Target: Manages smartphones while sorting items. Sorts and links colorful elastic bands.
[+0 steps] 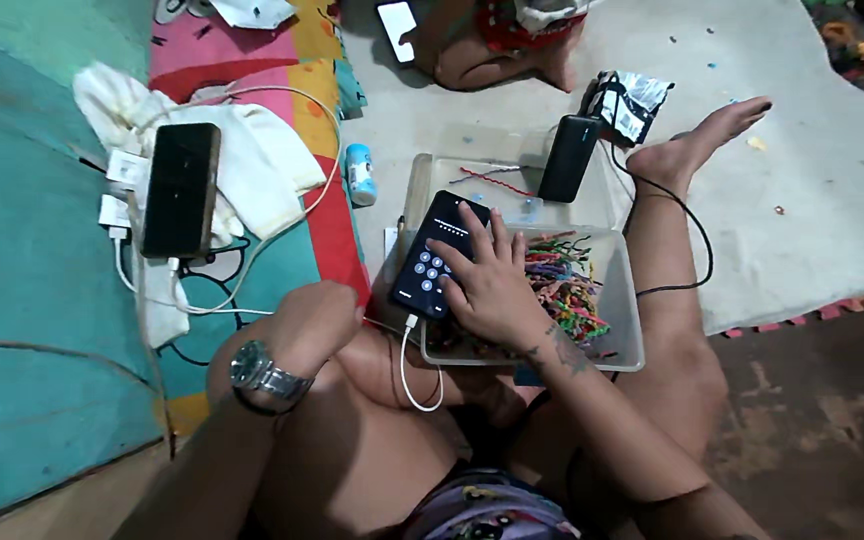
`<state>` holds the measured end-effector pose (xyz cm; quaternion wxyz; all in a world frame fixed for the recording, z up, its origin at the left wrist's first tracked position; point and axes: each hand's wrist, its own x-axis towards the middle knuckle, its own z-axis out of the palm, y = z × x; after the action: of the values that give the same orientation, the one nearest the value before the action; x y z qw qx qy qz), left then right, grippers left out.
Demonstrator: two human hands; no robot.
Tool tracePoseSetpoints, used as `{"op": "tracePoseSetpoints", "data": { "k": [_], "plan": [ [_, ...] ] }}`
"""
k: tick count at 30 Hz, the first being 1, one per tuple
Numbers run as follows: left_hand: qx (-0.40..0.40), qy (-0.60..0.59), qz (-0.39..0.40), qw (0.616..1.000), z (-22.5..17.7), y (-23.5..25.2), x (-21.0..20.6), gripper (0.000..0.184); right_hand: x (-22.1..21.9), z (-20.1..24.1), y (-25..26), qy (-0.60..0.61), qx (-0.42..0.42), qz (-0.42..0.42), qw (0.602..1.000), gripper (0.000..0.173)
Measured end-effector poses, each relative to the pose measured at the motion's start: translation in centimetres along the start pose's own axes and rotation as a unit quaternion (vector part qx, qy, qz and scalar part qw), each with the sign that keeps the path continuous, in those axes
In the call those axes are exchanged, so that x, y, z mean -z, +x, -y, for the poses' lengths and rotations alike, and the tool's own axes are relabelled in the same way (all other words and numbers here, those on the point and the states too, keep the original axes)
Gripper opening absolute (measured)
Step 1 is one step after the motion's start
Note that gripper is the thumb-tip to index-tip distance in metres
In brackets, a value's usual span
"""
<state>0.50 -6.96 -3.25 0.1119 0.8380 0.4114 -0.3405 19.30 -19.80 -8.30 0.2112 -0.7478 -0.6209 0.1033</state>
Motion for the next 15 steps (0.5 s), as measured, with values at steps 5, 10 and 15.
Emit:
{"op": "tracePoseSetpoints", "data": {
  "k": [5,10,15],
  "plan": [
    [-0.043,0.008,-0.038,0.998,0.4,0.0,-1.0,0.031,1.9,-1.7,-0.8,0.054,-0.006,-0.074,0.996,0.047],
    [0.024,0.027,-0.043,0.998,-1.1,-0.7,-0.6,0.031,4.5,-5.3,-3.6,0.104,-0.071,-0.141,0.982,0.038],
    [-0.018,0.047,-0.074,0.996,-0.5,-0.4,-1.5,0.029,4.3,-6.5,-6.7,0.107,-0.044,-0.091,0.989,0.021]
  ]
}}
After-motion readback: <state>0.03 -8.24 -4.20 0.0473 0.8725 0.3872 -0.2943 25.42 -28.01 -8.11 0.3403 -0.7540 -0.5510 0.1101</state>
